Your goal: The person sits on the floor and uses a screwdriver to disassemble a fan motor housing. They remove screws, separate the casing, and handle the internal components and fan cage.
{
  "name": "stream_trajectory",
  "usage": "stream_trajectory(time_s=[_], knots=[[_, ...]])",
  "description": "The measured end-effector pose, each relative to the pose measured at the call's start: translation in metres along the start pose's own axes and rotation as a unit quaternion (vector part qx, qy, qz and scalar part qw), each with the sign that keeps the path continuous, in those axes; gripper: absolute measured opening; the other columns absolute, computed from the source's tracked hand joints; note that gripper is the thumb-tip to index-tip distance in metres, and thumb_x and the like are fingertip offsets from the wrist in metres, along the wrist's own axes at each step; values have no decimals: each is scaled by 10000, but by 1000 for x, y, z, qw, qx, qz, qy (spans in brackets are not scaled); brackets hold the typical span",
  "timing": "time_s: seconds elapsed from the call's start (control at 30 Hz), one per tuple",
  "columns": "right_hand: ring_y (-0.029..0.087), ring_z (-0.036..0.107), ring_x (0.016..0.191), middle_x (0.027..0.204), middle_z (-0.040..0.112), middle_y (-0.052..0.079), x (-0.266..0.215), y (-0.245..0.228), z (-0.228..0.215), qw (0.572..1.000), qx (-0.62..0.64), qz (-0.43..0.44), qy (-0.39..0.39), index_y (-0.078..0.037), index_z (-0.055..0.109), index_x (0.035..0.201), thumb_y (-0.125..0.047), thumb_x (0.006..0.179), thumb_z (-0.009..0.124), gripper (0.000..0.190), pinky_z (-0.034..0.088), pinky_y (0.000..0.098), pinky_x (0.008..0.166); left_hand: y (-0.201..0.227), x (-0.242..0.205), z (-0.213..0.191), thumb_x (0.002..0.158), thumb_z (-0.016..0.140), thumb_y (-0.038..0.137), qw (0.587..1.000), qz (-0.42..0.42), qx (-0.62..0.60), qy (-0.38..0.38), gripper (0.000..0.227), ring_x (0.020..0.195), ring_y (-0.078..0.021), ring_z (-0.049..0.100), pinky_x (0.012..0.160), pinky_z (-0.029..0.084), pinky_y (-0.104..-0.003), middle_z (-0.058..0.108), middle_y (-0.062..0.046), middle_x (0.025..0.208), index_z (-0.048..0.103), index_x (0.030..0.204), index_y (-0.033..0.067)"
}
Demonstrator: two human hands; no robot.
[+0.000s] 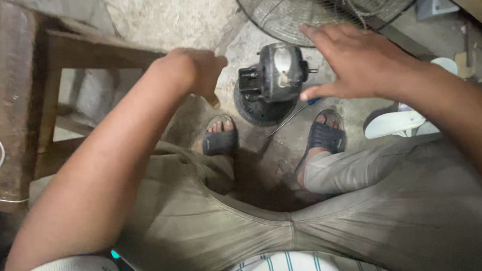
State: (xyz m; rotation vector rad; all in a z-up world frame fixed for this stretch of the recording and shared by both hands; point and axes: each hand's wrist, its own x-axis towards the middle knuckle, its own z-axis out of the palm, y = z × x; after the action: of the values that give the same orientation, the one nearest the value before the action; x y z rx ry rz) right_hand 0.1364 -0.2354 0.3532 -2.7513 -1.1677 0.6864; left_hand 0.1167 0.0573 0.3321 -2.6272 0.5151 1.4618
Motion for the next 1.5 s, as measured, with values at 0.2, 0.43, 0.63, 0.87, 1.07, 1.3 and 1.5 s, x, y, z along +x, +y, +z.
stream_trajectory(time_s=[0.2, 0.43, 0.63, 0.87, 1.07, 1.3, 1.5], knots=[[343, 528, 1263, 1366, 528, 193, 18, -32, -1, 994, -88, -54, -19, -25, 333, 1547, -702, 680, 759, 1179, 457, 486, 1030, -17, 16, -7, 716, 903, 395, 983, 111, -94, 110, 891, 1251, -354, 570, 1000, 470, -478, 603, -126, 1363, 465, 1441, 118], [330, 560, 1244, 1352, 551, 173, 42, -38, -6, 992, -108, -51, -46, -10, 405, 1546, -660, 592, 851, 1237, 475, 462, 1031, -23, 15, -17, 767, 879, 403, 989, 78, -77, 96, 750, 1209, -359, 630, 972, 515, -488, 686, -128, 1277, 553, 1373, 105], [318, 543, 1248, 1373, 545, 94, 40, -30, -12, 996, -11, -72, -42, -121, 448, 1473, -392, 559, 910, 1060, 456, 444, 1045, -11, 24, -14, 760, 885, 407, 992, 90, -66, 57, 728, 1152, -363, 659, 935, 535, -490, 705, -124, 1221, 577, 1348, 107], [295, 527, 1326, 1465, 539, 46, 43, -32, -16, 993, 24, -107, -32, -172, 497, 1461, -262, 541, 916, 1014, 439, 445, 1072, -8, 38, -3, 718, 909, 450, 988, 134, -51, 59, 759, 1131, -386, 671, 954, 531, -485, 718, -177, 1180, 621, 1305, 65], [296, 497, 1362, 1510, 501, 48, 43, -26, -14, 989, 27, -139, -33, -169, 479, 1462, -184, 563, 890, 988, 417, 449, 1101, -9, 49, 3, 714, 911, 447, 988, 136, -43, 56, 804, 1169, -388, 654, 977, 521, -492, 704, -166, 1236, 599, 1358, 80], [311, 484, 1376, 1540, 488, 79, 44, -21, -9, 991, 17, -131, -35, -135, 433, 1525, -286, 567, 901, 1077, 414, 454, 1102, -4, 37, 2, 752, 874, 458, 992, 91, -66, 56, 875, 1239, -377, 609, 1003, 497, -513, 657, -139, 1319, 491, 1481, 162], [312, 487, 1352, 1493, 489, 78, 48, -17, -18, 987, 69, -126, -66, -113, 430, 1464, -250, 569, 914, 1027, 443, 455, 1066, -2, 37, 0, 778, 858, 476, 989, 121, -68, 43, 810, 1228, -395, 614, 1016, 487, -510, 673, -167, 1289, 535, 1433, 124]])
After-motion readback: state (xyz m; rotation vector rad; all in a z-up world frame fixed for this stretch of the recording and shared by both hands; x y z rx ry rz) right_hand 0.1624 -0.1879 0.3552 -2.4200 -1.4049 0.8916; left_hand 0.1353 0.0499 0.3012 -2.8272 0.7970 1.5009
